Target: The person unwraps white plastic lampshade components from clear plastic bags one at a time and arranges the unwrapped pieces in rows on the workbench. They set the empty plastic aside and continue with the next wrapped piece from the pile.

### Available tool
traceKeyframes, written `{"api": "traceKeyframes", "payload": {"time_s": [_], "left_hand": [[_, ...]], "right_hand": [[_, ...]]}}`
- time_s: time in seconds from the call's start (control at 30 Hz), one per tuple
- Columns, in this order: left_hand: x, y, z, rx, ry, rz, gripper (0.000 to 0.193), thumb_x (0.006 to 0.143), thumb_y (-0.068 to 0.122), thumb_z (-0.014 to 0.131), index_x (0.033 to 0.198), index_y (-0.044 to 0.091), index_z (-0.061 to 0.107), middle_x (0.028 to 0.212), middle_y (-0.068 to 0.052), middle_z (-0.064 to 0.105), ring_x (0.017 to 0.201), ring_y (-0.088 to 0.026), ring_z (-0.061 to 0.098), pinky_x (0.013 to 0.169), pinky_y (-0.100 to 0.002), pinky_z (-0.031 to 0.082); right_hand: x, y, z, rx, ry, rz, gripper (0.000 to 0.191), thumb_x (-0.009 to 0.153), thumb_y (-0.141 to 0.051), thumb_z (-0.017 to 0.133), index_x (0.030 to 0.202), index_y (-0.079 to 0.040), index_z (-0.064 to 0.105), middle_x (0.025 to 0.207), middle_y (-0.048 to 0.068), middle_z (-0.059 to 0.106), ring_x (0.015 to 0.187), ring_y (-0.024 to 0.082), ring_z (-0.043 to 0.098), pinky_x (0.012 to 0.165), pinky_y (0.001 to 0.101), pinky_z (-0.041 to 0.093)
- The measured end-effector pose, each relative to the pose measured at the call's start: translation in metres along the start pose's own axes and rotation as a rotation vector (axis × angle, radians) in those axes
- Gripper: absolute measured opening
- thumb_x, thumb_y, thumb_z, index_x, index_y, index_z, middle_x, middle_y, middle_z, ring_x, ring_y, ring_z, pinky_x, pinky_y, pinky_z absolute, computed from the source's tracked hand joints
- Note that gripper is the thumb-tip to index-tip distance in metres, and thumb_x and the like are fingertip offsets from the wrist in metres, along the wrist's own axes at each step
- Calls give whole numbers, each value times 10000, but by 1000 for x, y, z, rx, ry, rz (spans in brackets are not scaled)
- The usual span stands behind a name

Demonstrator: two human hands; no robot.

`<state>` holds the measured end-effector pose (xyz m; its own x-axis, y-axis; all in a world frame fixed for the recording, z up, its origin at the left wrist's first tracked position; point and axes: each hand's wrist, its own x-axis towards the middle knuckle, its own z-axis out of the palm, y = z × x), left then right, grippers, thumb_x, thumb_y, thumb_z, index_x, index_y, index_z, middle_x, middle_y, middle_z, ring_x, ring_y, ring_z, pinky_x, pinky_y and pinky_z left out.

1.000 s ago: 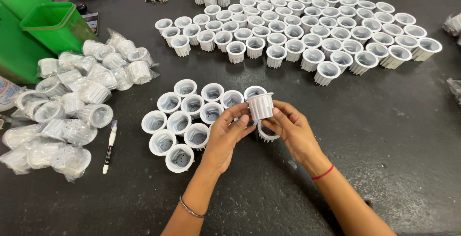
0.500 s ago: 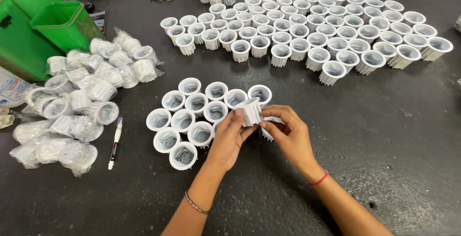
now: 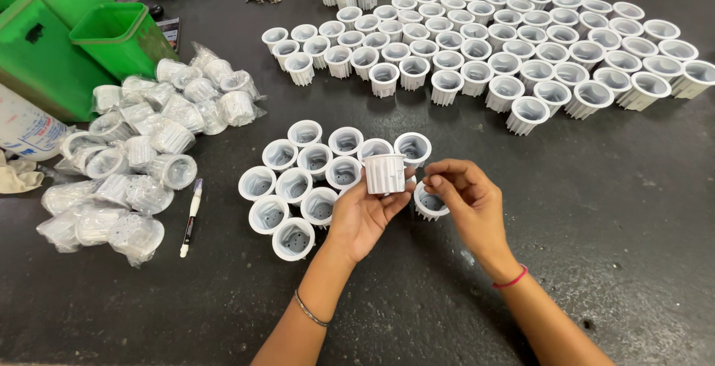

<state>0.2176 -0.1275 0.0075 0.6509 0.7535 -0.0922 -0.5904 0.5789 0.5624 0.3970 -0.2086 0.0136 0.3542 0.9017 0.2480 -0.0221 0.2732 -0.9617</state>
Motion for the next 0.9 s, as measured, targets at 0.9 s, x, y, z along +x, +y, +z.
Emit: {"api": "traceKeyframes", "payload": {"time_s": [0.9], "left_hand": [[-7, -1, 9, 731, 100, 377, 489, 1033, 348, 519, 1406, 33, 489, 1424, -112, 541, 1099, -200, 666, 845, -351, 610]], "right_hand": [[60, 34, -91, -898, 254, -255, 164, 921, -60, 729, 1075, -10, 710, 878, 146, 705, 697, 242, 707, 658, 350, 534]]}}
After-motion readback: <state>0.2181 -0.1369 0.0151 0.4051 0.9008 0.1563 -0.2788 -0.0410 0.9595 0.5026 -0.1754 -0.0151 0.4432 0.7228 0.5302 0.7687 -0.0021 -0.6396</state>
